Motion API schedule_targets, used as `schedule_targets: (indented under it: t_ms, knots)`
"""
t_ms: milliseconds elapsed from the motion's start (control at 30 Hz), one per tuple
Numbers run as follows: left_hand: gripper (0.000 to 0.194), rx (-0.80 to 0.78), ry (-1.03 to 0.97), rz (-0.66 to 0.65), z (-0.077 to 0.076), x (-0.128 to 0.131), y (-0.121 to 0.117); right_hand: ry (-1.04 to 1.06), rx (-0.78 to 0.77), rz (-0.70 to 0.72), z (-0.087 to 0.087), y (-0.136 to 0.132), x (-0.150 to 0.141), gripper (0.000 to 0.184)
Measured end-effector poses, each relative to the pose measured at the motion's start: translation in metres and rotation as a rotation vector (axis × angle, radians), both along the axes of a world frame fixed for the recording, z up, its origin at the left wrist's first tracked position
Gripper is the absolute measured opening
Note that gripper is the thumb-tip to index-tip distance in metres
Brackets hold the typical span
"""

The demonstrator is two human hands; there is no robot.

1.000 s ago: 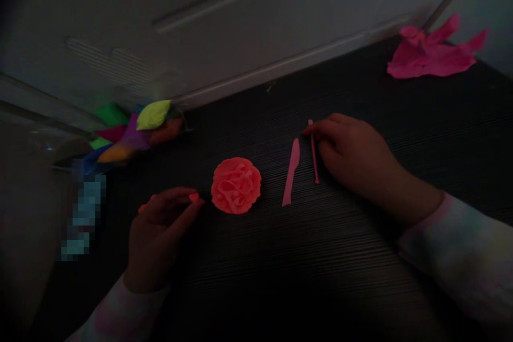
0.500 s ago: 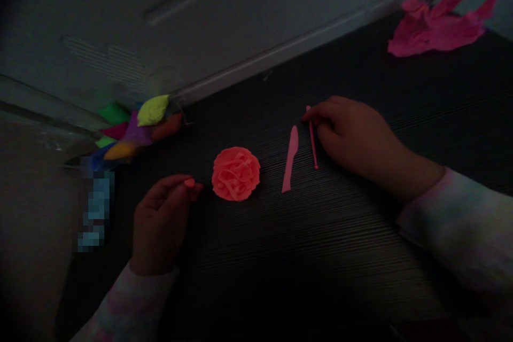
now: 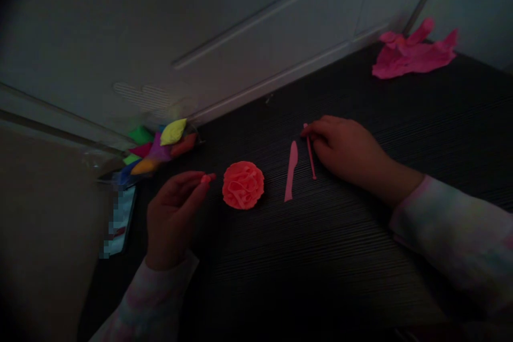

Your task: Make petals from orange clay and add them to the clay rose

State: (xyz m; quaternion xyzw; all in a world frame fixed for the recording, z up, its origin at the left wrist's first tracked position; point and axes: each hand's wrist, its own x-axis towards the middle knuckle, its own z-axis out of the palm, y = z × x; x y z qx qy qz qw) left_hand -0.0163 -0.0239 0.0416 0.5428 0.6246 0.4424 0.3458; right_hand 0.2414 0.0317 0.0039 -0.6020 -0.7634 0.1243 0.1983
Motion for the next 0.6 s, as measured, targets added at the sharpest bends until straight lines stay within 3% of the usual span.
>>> schedule_targets:
  t_ms: [133,333,600]
  knots:
    - [0.016,0.02,0.101,-0.095,0.004,0.006,0.012,0.007,0.0,0.003,0.0,0.0,-0.001,0.03]
    - [0.013,0.075,0.236,-0.239,-0.007,0.008,0.022,0.0,-0.01,-0.005,0.001,0.0,-0.001,0.029]
    - [0.012,0.05,0.293,-0.246,-0.017,0.011,0.02,0.002,0.037,-0.015,-0.003,0.002,0.0,0.027]
